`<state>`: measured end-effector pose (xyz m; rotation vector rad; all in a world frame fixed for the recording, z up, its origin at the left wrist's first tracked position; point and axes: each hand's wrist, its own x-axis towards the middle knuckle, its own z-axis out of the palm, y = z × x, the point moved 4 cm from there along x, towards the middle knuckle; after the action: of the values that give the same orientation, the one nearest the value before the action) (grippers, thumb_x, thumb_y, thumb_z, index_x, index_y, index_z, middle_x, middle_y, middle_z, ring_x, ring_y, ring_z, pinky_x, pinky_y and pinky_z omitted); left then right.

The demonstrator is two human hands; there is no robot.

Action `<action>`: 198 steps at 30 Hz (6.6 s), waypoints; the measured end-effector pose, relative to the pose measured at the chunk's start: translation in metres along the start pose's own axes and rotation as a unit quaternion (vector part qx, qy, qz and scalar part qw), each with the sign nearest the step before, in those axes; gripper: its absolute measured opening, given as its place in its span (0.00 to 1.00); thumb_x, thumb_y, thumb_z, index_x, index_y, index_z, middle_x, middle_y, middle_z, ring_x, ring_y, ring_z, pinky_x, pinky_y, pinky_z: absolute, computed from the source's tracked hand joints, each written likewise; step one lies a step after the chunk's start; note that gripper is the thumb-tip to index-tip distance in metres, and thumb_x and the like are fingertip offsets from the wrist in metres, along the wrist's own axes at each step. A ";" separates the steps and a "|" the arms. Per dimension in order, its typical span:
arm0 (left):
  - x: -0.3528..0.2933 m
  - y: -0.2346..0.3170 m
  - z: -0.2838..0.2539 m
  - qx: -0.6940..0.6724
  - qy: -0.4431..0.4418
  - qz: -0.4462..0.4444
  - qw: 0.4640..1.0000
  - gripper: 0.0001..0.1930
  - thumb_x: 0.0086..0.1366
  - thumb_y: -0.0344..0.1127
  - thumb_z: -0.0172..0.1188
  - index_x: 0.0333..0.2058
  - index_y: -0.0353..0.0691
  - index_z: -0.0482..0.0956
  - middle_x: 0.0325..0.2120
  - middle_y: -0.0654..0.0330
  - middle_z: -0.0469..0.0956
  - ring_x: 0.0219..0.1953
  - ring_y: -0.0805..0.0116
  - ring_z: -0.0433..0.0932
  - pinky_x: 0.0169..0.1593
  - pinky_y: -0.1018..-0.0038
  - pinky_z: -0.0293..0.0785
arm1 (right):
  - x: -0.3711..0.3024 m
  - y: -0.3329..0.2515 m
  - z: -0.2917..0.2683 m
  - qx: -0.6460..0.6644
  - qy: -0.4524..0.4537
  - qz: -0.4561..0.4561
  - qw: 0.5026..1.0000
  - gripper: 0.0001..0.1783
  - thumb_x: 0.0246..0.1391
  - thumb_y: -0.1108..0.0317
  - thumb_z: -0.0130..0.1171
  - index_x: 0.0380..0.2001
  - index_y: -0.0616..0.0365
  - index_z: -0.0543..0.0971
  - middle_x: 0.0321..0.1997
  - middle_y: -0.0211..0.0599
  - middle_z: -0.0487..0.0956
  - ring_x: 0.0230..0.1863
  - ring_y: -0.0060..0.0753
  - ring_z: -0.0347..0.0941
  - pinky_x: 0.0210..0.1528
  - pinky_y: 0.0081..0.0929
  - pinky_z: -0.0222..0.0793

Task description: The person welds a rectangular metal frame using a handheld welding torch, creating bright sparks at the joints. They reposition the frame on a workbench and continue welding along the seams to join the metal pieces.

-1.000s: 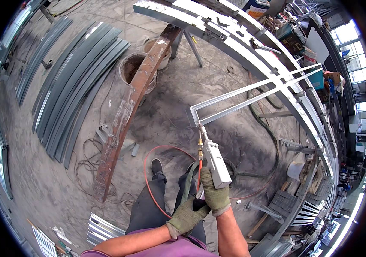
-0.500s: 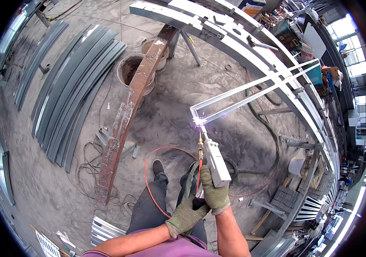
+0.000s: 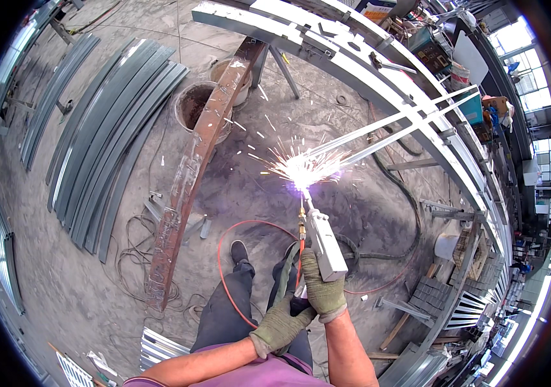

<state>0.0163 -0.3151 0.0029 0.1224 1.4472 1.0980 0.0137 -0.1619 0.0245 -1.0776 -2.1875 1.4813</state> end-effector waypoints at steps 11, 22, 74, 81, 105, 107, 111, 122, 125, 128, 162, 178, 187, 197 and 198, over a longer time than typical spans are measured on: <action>-0.006 0.005 -0.006 0.031 -0.014 -0.032 0.999 0.26 0.72 0.54 0.68 0.50 0.33 0.84 0.34 0.56 0.87 0.36 0.65 0.84 0.42 0.64 0.78 | -0.006 -0.001 0.002 -0.011 -0.016 0.033 0.999 0.12 0.71 0.60 0.69 0.46 0.58 0.85 0.30 0.30 0.83 0.28 0.25 0.80 0.29 0.31 0.74; -0.013 0.009 -0.007 0.012 0.004 -0.036 0.999 0.27 0.72 0.54 0.68 0.53 0.32 0.82 0.38 0.53 0.87 0.40 0.62 0.85 0.46 0.63 0.79 | -0.010 -0.007 0.002 -0.017 -0.026 0.057 0.998 0.13 0.71 0.58 0.69 0.46 0.57 0.85 0.28 0.30 0.83 0.28 0.27 0.81 0.30 0.32 0.76; -0.040 -0.031 -0.070 -0.247 0.203 -0.015 0.947 0.14 0.67 0.38 0.74 0.41 0.32 0.84 0.29 0.61 0.85 0.30 0.74 0.82 0.38 0.73 0.79 | 0.175 0.030 -0.022 -0.517 -0.055 -0.317 0.793 0.35 0.54 0.56 0.74 0.65 0.53 0.79 0.67 0.49 0.79 0.71 0.55 0.71 0.76 0.54 0.62; -0.040 -0.019 -0.050 -0.261 0.244 -0.029 0.934 0.12 0.64 0.38 0.70 0.28 0.35 0.86 0.24 0.63 0.84 0.27 0.73 0.82 0.34 0.73 0.76 | 0.237 0.038 -0.004 -0.534 -0.208 -0.346 0.743 0.22 0.54 0.50 0.72 0.46 0.50 0.82 0.49 0.45 0.83 0.57 0.53 0.78 0.65 0.52 0.68; 0.025 -0.045 0.013 -0.358 0.264 -0.032 0.895 0.12 0.71 0.35 0.72 0.42 0.34 0.81 0.27 0.62 0.83 0.28 0.75 0.81 0.33 0.74 0.79 | 0.255 0.020 -0.031 -0.447 -0.379 -0.418 0.694 0.21 0.50 0.49 0.79 0.35 0.54 0.85 0.36 0.38 0.85 0.43 0.50 0.82 0.47 0.47 0.77; 0.026 -0.053 0.016 -0.386 0.281 -0.026 0.878 0.08 0.72 0.33 0.69 0.39 0.34 0.82 0.25 0.61 0.83 0.26 0.72 0.82 0.32 0.72 0.79 | 0.261 0.007 -0.030 -0.417 -0.377 -0.430 0.707 0.20 0.48 0.51 0.80 0.35 0.53 0.85 0.33 0.36 0.85 0.41 0.49 0.82 0.45 0.47 0.77; 0.026 -0.062 0.017 -0.413 0.299 -0.022 0.860 0.07 0.72 0.32 0.68 0.39 0.34 0.82 0.24 0.61 0.82 0.25 0.72 0.82 0.30 0.71 0.79 | 0.265 -0.012 -0.034 -0.419 -0.393 -0.422 0.701 0.19 0.47 0.54 0.82 0.36 0.54 0.87 0.33 0.36 0.86 0.37 0.48 0.83 0.39 0.44 0.76; 0.027 -0.075 0.012 -0.400 0.309 -0.032 0.862 0.08 0.73 0.32 0.69 0.41 0.34 0.81 0.26 0.61 0.83 0.25 0.73 0.81 0.31 0.73 0.79 | 0.276 0.025 -0.012 -0.441 -0.473 -0.268 0.714 0.33 0.57 0.40 0.75 0.48 0.62 0.89 0.45 0.53 0.89 0.49 0.56 0.87 0.50 0.45 0.80; 0.027 -0.072 0.011 -0.421 0.303 -0.043 0.854 0.09 0.73 0.32 0.69 0.41 0.34 0.80 0.27 0.60 0.83 0.27 0.72 0.81 0.32 0.73 0.79 | 0.269 0.034 -0.015 -0.439 -0.510 -0.250 0.696 0.37 0.56 0.36 0.74 0.48 0.63 0.89 0.45 0.55 0.89 0.49 0.59 0.86 0.52 0.47 0.80; 0.027 -0.078 0.009 -0.412 0.296 -0.036 0.861 0.09 0.73 0.32 0.69 0.42 0.33 0.80 0.28 0.60 0.82 0.28 0.72 0.81 0.33 0.72 0.79 | 0.268 0.049 -0.007 -0.468 -0.537 -0.196 0.674 0.38 0.55 0.35 0.74 0.48 0.64 0.88 0.45 0.55 0.89 0.50 0.60 0.86 0.54 0.47 0.80; -0.007 -0.060 -0.036 -0.322 0.248 -0.014 0.914 0.12 0.70 0.36 0.72 0.42 0.33 0.81 0.27 0.62 0.82 0.28 0.74 0.80 0.34 0.73 0.78 | 0.225 0.040 -0.032 -0.571 -0.412 -0.251 0.664 0.48 0.48 0.42 0.78 0.69 0.55 0.77 0.70 0.50 0.78 0.73 0.59 0.70 0.80 0.48 0.60; 0.021 0.064 -0.054 -0.155 0.158 0.063 0.973 0.12 0.63 0.35 0.78 0.36 0.34 0.86 0.27 0.61 0.86 0.28 0.72 0.83 0.35 0.70 0.79 | 0.008 0.142 -0.131 -0.238 -0.093 0.114 0.960 0.29 0.62 0.49 0.66 0.60 0.55 0.84 0.58 0.51 0.87 0.61 0.54 0.83 0.64 0.43 0.77; 0.089 0.106 -0.050 -0.134 0.240 0.064 0.959 0.16 0.64 0.41 0.77 0.42 0.36 0.85 0.28 0.60 0.85 0.28 0.67 0.83 0.36 0.67 0.79 | 0.153 0.121 -0.199 -0.210 0.029 -0.043 0.976 0.23 0.61 0.57 0.69 0.55 0.56 0.85 0.51 0.51 0.87 0.54 0.55 0.84 0.58 0.46 0.79; 0.121 0.112 -0.016 -0.217 0.395 -0.059 0.891 0.10 0.70 0.41 0.74 0.38 0.43 0.86 0.27 0.68 0.83 0.27 0.75 0.78 0.31 0.75 0.72 | 0.594 0.102 -0.248 -0.399 0.027 -0.203 0.894 0.26 0.58 0.65 0.65 0.60 0.57 0.82 0.59 0.52 0.84 0.61 0.58 0.79 0.64 0.52 0.73; 0.118 0.128 -0.001 -0.217 0.431 -0.062 0.874 0.09 0.71 0.41 0.74 0.36 0.43 0.86 0.26 0.67 0.82 0.26 0.75 0.78 0.30 0.74 0.72 | 0.636 0.105 -0.242 -0.440 0.010 -0.163 0.883 0.27 0.59 0.63 0.64 0.62 0.56 0.81 0.62 0.52 0.83 0.63 0.56 0.78 0.66 0.53 0.71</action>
<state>-0.0794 -0.1696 0.0032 -0.8762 1.8853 1.4207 -0.2285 0.4757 -0.0695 -0.8351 -2.9030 0.2832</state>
